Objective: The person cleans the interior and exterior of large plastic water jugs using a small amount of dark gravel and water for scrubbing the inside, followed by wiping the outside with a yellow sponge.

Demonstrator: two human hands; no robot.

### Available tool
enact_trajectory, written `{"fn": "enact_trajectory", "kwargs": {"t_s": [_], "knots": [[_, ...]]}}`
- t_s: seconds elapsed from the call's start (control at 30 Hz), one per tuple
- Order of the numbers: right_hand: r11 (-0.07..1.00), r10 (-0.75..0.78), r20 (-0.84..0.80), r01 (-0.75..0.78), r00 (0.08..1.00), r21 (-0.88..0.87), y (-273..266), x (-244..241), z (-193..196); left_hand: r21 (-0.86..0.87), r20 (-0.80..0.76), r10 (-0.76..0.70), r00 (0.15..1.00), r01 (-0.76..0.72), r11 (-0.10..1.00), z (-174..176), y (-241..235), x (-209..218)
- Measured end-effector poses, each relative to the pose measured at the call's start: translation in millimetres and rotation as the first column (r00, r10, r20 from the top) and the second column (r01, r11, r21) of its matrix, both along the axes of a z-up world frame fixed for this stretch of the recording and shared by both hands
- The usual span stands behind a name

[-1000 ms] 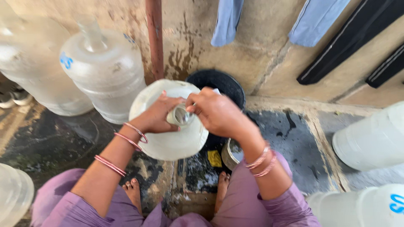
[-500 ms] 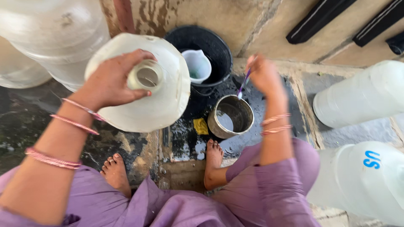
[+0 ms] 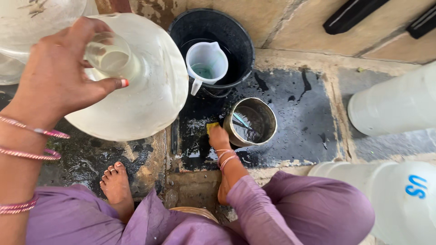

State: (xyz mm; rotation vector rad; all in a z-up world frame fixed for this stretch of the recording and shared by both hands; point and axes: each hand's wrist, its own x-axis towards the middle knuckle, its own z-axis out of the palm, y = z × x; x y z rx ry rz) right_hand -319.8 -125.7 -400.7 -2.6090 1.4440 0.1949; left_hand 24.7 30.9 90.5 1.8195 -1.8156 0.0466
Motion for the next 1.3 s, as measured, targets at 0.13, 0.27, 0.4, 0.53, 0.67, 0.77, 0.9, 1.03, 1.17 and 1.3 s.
{"fn": "enact_trajectory", "kwargs": {"t_s": [0.13,0.27,0.4,0.53,0.67,0.77,0.9,1.03,1.17,1.3], "knots": [[0.992,-0.077,0.055,0.082,0.995,-0.099,26,-24,-30,-0.082,-0.023,0.005,1.000,-0.007,0.997,-1,0,4],[0.985,0.012,0.093,0.004,0.996,-0.173,21,-31,-30,0.042,-0.077,0.180,0.981,-0.177,0.983,-10,-2,7],[0.977,-0.200,0.299,0.211,0.933,-0.004,9,-10,-29,0.120,-0.067,0.313,0.947,-0.304,0.945,-24,-8,20],[0.603,-0.797,0.524,0.350,0.299,0.717,-23,27,-11,0.008,-0.108,0.266,0.958,-0.266,0.964,-36,-15,47],[0.681,-0.731,0.681,-0.017,0.042,0.732,-52,67,89,0.189,-0.101,0.331,0.938,-0.308,0.932,-34,-24,61],[0.910,-0.327,0.945,-0.261,0.025,0.322,-48,95,219,0.234,-0.125,0.377,0.918,-0.342,0.910,-33,-29,54],[0.961,0.263,0.931,-0.156,0.254,-0.229,16,137,356,0.148,-0.105,0.341,0.934,-0.324,0.934,-35,-30,42],[0.863,0.488,0.750,-0.375,0.448,-0.338,90,155,404,0.115,-0.126,0.290,0.949,-0.277,0.954,-32,-25,35],[0.816,0.576,0.576,-0.368,0.580,-0.446,122,157,393,0.165,-0.098,0.327,0.940,-0.308,0.937,-26,-12,23],[0.854,0.506,0.582,-0.273,0.636,-0.444,50,197,365,0.120,-0.054,0.145,0.988,-0.138,0.983,-24,2,23]]}}
